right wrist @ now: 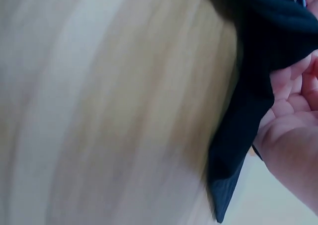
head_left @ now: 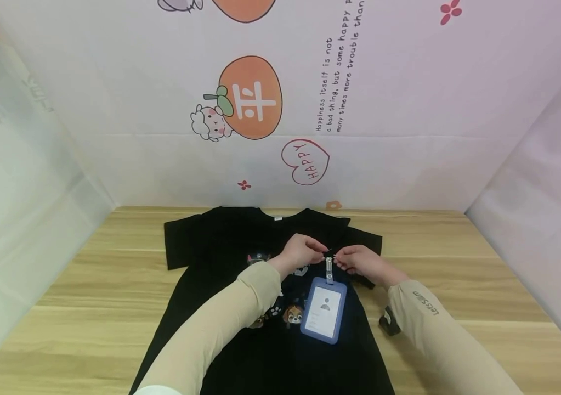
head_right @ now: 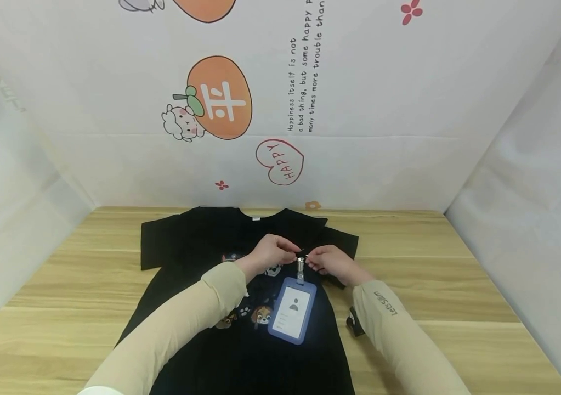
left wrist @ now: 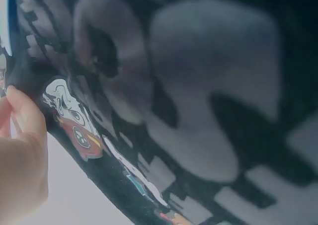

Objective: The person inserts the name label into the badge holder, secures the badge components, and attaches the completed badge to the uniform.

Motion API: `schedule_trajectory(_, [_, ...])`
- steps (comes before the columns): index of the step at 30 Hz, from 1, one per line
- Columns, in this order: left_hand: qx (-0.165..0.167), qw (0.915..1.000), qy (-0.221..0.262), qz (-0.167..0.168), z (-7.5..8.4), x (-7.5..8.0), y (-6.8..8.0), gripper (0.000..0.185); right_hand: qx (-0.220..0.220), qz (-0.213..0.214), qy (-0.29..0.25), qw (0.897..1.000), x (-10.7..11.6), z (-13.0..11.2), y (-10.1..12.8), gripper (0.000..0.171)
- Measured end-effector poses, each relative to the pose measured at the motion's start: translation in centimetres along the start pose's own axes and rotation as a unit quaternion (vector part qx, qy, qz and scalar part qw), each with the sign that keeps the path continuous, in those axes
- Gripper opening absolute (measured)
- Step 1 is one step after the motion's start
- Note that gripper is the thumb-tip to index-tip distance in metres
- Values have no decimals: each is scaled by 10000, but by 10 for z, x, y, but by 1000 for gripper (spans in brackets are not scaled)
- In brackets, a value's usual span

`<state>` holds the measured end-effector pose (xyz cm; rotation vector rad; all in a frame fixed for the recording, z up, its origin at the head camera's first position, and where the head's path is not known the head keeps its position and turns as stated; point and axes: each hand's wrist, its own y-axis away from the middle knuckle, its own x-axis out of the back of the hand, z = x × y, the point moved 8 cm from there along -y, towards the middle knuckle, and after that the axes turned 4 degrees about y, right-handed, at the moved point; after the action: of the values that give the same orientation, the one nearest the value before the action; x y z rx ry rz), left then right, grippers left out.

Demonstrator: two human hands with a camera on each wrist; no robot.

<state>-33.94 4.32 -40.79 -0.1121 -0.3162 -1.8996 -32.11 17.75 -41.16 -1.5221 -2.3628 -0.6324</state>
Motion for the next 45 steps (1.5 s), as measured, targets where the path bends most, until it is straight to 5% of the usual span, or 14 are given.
schedule_trajectory(16, [-553, 9926, -1081, -38, 18, -1, 3, 14, -197, 636, 86, 9977, 4, -5, -2, 21])
schedule_trajectory(45, [-411, 9873, -1505, -309, 14, -3, 5, 13, -84, 525, 246, 9983, -5, -6, 0, 19])
